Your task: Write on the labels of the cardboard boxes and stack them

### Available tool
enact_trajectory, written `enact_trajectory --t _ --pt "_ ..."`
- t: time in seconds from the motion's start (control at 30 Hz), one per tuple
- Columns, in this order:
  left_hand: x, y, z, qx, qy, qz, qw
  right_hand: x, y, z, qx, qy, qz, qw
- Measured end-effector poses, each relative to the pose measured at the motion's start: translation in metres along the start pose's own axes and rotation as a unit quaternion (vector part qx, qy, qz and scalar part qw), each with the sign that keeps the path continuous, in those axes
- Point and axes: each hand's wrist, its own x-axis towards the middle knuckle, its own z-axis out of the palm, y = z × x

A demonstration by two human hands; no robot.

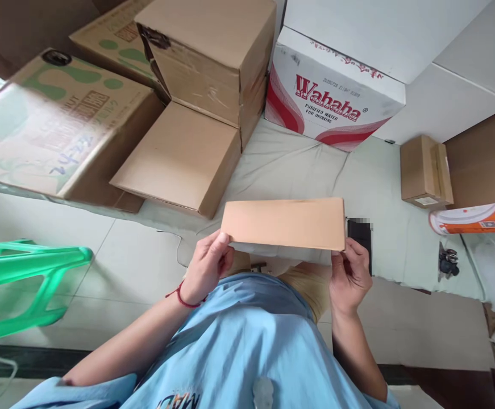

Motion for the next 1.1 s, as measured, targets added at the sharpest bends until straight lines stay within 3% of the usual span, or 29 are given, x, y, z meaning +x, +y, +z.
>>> enact_trajectory --t 0.2,0.33,0.4,0.53,0.63,0.73,0.8,0.97,1.03,1.1 --pt "0.014 0.012 0.003 -0.127 0.044 -0.028 0.991 0.01 -0.04 0.006 -0.065 -0.066 -0.108 0.99" --pt "0.016 0.01 -0.005 -0.153 0.038 -0.032 0.987 0.012 -0.052 0.01 -0.078 -0.083 -0.158 0.981" --pt "0.014 0.007 -0.007 -0.147 0.032 -0.019 0.988 0.012 -0.054 0.009 -0.083 -0.077 -0.148 0.982" --pt "0.005 -0.003 -0.006 -0.09 -0.011 0.008 0.996 0.01 -0.052 0.001 -0.081 -0.06 -0.026 0.995" --pt "-0.001 -0.011 -0.007 -0.051 -0.026 0.059 0.997 0.009 -0.043 -0.003 0.009 -0.066 0.111 0.992" --pt "-0.002 -0.008 -0.009 0.014 -0.049 0.144 0.988 0.008 -0.031 -0.005 0.14 -0.077 0.277 0.947" --pt "-0.001 0.0 -0.01 0.091 -0.086 0.221 0.967 0.007 -0.024 -0.005 0.201 -0.077 0.357 0.909" --pt "-0.001 0.023 -0.001 0.234 -0.226 0.398 0.858 0.005 -0.011 -0.003 0.24 -0.053 0.43 0.869" --pt "-0.002 0.026 0.004 0.239 -0.262 0.415 0.838 0.003 -0.006 -0.003 0.246 -0.053 0.434 0.865" --pt "-0.001 0.025 0.005 0.229 -0.28 0.402 0.841 0.001 -0.001 -0.005 0.248 -0.054 0.427 0.868"
